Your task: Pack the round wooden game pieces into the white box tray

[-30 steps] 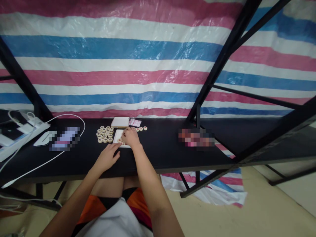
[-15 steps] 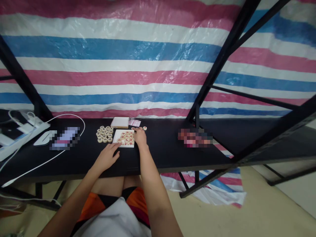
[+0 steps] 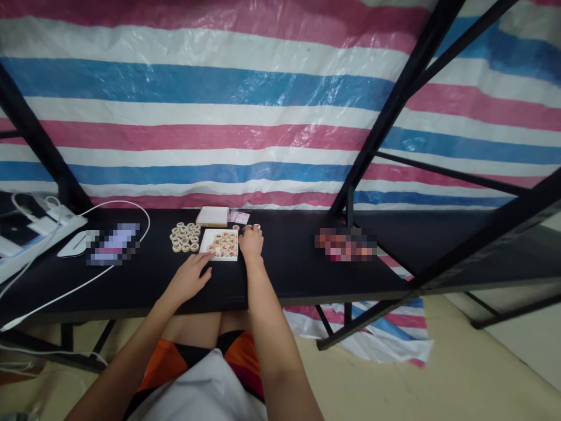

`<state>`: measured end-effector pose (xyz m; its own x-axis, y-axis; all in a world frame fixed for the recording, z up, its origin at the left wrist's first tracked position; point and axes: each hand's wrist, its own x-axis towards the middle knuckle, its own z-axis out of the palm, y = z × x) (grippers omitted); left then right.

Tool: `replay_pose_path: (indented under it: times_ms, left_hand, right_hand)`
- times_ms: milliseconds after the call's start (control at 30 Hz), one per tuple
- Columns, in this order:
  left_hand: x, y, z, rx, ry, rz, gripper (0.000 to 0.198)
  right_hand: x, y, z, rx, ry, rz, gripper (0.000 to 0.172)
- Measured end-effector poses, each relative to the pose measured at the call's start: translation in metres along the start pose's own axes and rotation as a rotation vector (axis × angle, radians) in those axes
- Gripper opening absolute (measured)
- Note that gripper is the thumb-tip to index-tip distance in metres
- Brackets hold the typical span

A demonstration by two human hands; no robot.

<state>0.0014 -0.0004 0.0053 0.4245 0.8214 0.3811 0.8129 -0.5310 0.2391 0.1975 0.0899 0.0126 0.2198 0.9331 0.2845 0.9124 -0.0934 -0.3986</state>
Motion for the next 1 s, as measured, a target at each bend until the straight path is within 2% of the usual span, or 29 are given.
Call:
replay_pose_path:
  times_ms: [233,400,567,633,700,867,1000]
  left_hand:
    - [0.0,0.001,-0.001,0.002,-0.011,0.001,0.039]
    - [0.0,0.0,-0.001,-0.005,-0.013,0.005,0.039]
    - [0.0,0.0,-0.001,0.009,-0.01,0.001,0.039]
    - [0.0,0.0,0.0,0.014,-0.004,0.003,0.039]
    - [-0.001,-0.001,0.001,0.019,0.011,0.002,0.039]
    - [-0.001,0.0,0.001,0.006,0.07,-0.007,0.036]
    - [0.0,0.002,-0.004,-0.019,0.162,-0.079,0.026]
  right_hand:
    - [-0.002,-0.002,-0.003,-0.009,0.017,0.059,0.023]
    - [0.0,-0.001,0.0,0.063,0.048,0.099,0.026]
    - [0.005,0.0,-0.001,0.227,0.181,0.085,0.02]
    - [0.004,-0.003,-0.002,0.33,0.221,0.001,0.018]
    - [0.0,-0.01,-0.002,0.431,0.198,-0.146,0.015]
    - [-0.017,-0.031,-0.002,0.476,0.013,-0.555,0.013]
    - [-0.026,-0.041,-0.004,0.393,-0.121,-0.715,0.012]
